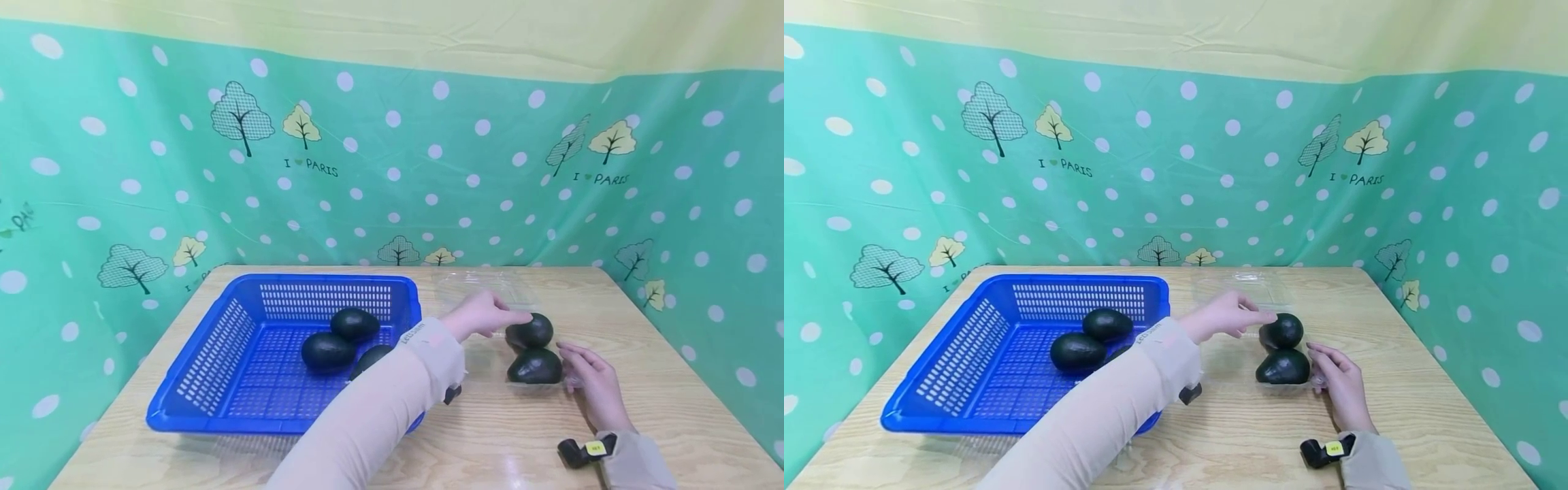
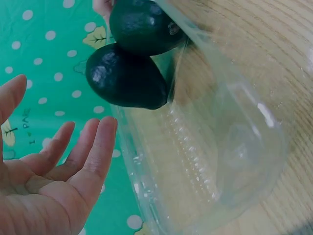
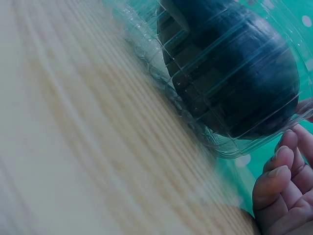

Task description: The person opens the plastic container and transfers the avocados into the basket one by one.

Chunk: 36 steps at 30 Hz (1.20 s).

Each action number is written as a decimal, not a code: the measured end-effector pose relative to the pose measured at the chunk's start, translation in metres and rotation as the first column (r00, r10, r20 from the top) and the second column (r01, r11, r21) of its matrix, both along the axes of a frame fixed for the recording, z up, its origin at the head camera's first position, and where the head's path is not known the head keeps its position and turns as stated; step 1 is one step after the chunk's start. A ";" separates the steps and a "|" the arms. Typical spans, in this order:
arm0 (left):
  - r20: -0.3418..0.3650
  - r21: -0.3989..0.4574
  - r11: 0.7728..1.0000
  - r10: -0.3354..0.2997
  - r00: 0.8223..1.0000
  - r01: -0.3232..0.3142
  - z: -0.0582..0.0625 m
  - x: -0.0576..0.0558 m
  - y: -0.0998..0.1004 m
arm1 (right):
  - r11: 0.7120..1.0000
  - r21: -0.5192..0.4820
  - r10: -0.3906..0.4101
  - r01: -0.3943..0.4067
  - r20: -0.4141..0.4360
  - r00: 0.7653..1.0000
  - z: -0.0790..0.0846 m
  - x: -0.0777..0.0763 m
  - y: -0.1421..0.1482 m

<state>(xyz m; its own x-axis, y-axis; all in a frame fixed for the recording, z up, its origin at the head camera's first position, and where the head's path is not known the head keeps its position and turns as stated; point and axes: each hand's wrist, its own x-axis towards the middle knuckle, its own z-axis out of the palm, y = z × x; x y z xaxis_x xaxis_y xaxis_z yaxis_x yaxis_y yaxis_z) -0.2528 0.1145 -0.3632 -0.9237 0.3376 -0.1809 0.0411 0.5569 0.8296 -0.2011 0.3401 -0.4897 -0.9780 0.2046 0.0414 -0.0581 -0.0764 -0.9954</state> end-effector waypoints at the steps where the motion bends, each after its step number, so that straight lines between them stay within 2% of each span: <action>1: -0.003 -0.003 1.000 0.003 1.000 -0.003 -0.001 0.000 0.001 | 1.000 -0.003 0.000 0.000 -0.001 1.000 0.000 0.000 -0.001; 14: -0.106 -0.076 0.997 -0.006 0.994 -0.002 -0.010 0.000 0.015 | 1.000 -0.006 -0.014 0.014 0.012 1.000 -0.004 0.001 -0.001; 21: -0.171 -0.160 0.987 -0.007 0.985 -0.021 -0.016 0.003 0.028 | 1.000 -0.010 -0.013 0.013 0.018 1.000 -0.002 0.001 0.001; 28: -0.186 -0.145 0.989 -0.016 0.982 -0.012 -0.021 0.004 0.032 | 0.999 0.030 -0.019 0.019 0.021 1.000 0.000 -0.001 0.001; 36: -0.207 -0.199 0.980 -0.025 0.978 -0.017 -0.026 0.001 0.034 | 0.999 0.033 -0.012 0.011 0.024 1.000 0.004 0.001 -0.001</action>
